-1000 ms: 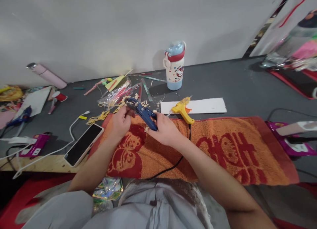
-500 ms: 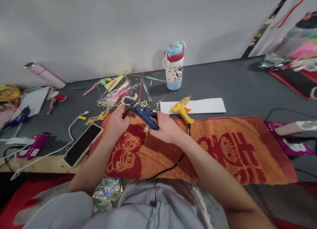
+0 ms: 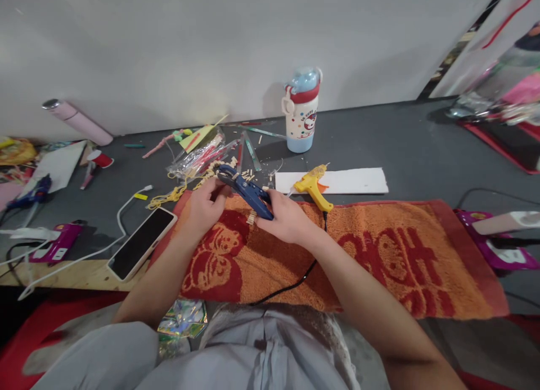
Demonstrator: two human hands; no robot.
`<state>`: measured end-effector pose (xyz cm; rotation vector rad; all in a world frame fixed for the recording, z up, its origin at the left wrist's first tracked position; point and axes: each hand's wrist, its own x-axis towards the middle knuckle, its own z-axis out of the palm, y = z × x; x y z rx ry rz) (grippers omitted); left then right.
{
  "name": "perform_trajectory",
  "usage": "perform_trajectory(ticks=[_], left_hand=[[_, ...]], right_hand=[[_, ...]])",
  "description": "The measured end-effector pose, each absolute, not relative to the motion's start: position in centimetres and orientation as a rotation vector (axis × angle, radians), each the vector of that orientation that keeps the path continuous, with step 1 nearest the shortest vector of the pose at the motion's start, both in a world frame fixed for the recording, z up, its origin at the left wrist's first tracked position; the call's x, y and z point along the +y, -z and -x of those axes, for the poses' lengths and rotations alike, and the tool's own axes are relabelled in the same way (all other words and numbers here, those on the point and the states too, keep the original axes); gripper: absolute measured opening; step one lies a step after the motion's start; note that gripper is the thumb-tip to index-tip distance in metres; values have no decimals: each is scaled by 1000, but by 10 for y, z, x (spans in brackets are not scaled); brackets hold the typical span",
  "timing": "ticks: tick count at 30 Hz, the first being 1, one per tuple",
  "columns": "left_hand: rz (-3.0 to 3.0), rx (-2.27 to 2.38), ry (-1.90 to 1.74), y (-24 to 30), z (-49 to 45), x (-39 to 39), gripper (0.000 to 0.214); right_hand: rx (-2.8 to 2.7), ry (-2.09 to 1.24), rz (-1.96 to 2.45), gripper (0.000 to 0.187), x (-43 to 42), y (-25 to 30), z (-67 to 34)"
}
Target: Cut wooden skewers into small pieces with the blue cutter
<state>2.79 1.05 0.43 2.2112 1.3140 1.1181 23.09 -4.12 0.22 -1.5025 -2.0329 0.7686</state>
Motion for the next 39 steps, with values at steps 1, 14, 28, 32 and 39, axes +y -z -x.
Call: perform_trajectory(ticks=[1, 14, 28, 32, 39], left_hand=[[-2209, 1304, -1121, -4, -28, 11, 11], [-2248, 1189, -1114, -1, -26, 12, 16], [-2273, 1162, -1098, 3, -27, 14, 22], [-2267, 1159, -1089, 4, -25, 16, 21], [-2279, 1248, -990, 4, -24, 17, 22]], right_hand=[[-2037, -770, 1508, 54, -41, -3, -231], [-2036, -777, 1541, 48, -41, -4, -231], [-2071, -761, 1539, 46, -39, -1, -233], [-2073, -736, 1551, 47, -38, 0, -232], [-2078, -694, 1624, 41, -39, 1, -230]])
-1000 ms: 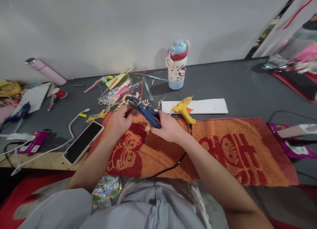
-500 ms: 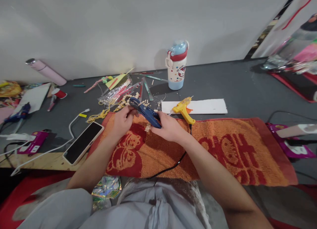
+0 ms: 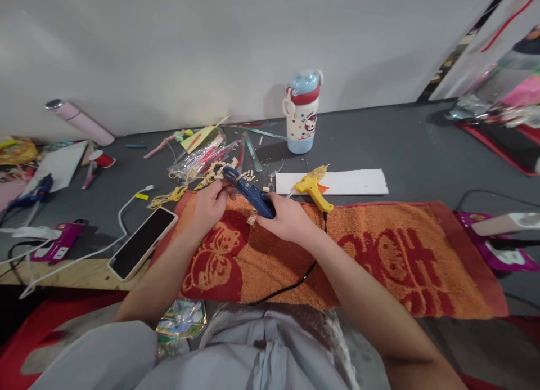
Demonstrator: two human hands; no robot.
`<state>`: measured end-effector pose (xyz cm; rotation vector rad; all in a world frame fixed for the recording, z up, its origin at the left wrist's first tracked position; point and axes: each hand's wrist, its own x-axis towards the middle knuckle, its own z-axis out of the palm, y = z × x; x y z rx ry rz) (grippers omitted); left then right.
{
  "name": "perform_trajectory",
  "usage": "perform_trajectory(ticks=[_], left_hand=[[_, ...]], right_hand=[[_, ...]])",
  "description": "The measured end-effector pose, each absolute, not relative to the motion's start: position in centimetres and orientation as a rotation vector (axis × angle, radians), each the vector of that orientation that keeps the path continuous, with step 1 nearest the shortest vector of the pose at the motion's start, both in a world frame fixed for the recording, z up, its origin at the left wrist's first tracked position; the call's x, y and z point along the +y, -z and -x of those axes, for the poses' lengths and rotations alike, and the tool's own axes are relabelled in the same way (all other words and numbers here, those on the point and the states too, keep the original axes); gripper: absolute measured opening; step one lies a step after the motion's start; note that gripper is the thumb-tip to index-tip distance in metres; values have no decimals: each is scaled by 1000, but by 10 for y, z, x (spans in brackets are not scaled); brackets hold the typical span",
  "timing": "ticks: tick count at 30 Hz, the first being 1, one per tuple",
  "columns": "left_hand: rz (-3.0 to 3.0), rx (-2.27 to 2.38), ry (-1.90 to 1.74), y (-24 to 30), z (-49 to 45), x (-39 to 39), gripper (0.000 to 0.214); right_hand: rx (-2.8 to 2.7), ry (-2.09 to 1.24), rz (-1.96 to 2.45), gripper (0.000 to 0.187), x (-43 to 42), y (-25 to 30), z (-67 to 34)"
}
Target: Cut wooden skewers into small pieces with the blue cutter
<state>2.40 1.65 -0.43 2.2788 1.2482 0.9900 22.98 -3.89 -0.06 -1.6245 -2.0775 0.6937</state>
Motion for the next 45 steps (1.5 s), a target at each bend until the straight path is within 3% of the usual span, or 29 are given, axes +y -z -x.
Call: perform_trajectory(ticks=[24, 45], left_hand=[[-2436, 1297, -970, 6, -22, 18, 16], [-2143, 1178, -1074, -8, -30, 11, 14]], right_hand=[[-2036, -715, 1673, 38, -43, -2, -225], [-1998, -759, 1503, 57, -44, 0, -229]])
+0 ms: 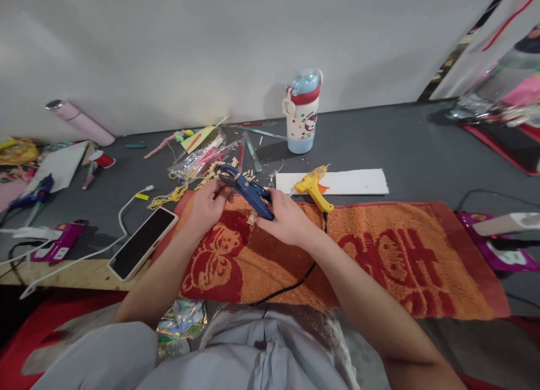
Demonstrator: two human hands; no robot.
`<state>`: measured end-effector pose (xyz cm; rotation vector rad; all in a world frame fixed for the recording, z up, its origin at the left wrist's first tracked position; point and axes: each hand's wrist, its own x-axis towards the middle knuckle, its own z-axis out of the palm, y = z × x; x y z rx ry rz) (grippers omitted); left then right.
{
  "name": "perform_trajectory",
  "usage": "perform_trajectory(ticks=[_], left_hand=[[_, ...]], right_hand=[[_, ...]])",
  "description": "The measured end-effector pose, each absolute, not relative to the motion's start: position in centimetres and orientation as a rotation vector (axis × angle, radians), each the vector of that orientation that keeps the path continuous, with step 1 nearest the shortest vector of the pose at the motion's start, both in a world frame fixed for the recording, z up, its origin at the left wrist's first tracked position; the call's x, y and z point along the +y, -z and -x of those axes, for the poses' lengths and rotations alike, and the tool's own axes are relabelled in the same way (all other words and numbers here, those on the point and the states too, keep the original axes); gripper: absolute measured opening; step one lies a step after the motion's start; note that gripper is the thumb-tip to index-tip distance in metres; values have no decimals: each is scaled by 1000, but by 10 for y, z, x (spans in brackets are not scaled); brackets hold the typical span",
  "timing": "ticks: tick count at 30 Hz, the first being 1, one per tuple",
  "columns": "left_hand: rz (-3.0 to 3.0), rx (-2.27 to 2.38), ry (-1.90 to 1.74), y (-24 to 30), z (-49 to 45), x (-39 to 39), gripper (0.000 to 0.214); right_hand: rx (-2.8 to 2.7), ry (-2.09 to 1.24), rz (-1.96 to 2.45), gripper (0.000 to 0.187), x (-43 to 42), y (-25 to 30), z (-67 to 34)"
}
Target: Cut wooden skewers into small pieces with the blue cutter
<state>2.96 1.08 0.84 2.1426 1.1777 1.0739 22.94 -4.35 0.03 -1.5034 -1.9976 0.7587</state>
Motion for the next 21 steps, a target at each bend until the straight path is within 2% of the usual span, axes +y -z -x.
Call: perform_trajectory(ticks=[9, 21], left_hand=[[-2120, 1235, -1092, -1, -36, 7, 13], [-2165, 1186, -1041, -9, -27, 10, 12]], right_hand=[[-1954, -627, 1614, 46, -44, 7, -222], [-1964, -1187, 1394, 47, -40, -13, -241]])
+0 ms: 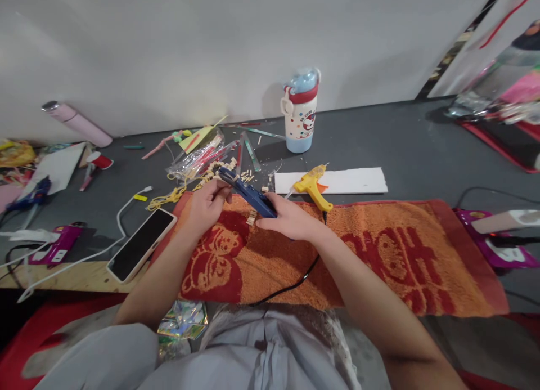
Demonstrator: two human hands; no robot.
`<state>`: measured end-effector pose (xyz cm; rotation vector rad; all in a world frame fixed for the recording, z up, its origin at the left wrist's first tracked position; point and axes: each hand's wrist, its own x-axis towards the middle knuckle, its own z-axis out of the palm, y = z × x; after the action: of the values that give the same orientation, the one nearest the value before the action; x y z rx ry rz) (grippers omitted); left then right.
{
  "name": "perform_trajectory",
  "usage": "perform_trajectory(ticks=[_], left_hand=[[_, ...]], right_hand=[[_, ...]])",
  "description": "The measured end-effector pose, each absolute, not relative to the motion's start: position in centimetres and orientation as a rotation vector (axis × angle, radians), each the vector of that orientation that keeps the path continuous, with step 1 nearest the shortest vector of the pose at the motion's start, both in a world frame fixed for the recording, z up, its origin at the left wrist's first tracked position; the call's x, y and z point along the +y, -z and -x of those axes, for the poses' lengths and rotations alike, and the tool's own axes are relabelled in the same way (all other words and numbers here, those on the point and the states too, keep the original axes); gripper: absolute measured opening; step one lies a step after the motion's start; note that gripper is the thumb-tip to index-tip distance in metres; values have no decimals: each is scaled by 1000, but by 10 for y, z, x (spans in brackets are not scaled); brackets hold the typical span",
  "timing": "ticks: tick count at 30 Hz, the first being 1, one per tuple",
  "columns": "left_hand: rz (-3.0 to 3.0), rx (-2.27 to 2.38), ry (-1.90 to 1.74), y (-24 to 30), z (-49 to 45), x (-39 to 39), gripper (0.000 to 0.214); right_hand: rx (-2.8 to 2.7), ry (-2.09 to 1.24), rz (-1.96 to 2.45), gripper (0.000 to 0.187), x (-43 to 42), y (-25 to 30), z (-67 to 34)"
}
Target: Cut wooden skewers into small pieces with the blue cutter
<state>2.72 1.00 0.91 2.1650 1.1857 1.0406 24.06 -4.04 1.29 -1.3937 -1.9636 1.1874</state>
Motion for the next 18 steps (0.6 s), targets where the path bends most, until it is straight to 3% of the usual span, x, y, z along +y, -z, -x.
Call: perform_trajectory(ticks=[7, 18], left_hand=[[-2103, 1101, -1054, -9, -27, 11, 17], [-2097, 1151, -1099, -6, -30, 10, 12]], right_hand=[[-2026, -752, 1412, 60, -40, -4, -238], [-1987, -825, 1393, 55, -39, -3, -236]])
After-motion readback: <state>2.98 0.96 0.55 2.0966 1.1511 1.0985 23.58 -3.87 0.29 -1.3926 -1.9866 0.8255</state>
